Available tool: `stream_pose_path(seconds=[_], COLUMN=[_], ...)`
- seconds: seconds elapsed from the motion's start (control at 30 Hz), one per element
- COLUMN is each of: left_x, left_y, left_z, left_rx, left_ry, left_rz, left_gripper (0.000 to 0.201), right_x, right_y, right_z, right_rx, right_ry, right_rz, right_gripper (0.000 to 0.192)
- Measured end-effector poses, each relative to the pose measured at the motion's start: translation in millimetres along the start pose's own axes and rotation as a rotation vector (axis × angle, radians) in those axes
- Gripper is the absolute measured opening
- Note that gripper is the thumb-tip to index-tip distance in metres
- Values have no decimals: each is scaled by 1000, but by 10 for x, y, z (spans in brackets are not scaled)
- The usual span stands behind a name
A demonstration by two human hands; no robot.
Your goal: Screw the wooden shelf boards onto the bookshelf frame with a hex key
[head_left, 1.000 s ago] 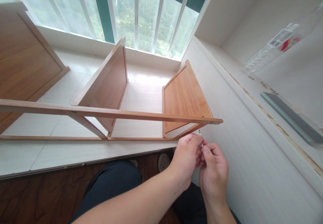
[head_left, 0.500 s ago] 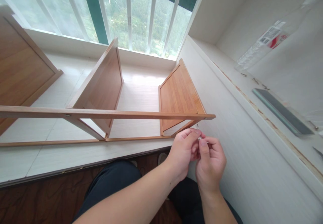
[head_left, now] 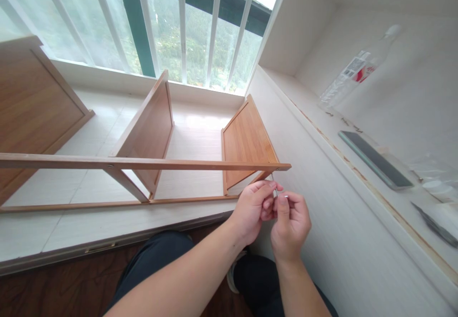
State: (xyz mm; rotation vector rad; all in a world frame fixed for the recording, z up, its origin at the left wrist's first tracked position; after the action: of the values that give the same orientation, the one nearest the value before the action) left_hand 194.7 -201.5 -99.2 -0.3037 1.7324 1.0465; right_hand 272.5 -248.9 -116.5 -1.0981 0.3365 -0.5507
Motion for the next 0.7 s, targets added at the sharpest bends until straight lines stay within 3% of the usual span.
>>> stream_pose_path(seconds=[0.37,0.7], left_x=[39,29], left_y=[-11,7], left_z=[23,-8], left_rx=[24,-26], left_ry=[20,-16], left_rz=[-12,15], left_gripper=[33,29], right_x=[0,75], right_y=[39,179], right_z=[-20,-44], right_rx=[-27,55], right_ry=[-35,72], right_rz=[0,-124], right_gripper=[22,24])
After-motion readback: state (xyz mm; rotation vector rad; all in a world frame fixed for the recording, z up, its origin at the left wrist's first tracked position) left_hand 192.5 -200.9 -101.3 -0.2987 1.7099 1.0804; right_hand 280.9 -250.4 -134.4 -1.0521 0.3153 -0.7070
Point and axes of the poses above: each hand's wrist, its own z-axis towards the middle knuckle, its own x-axis out of the back of the hand, y = z × x, the point moved 1 cm from there along z, towards the middle knuckle, and after that the axes turned 2 degrees about -y, right-handed, at the moved point
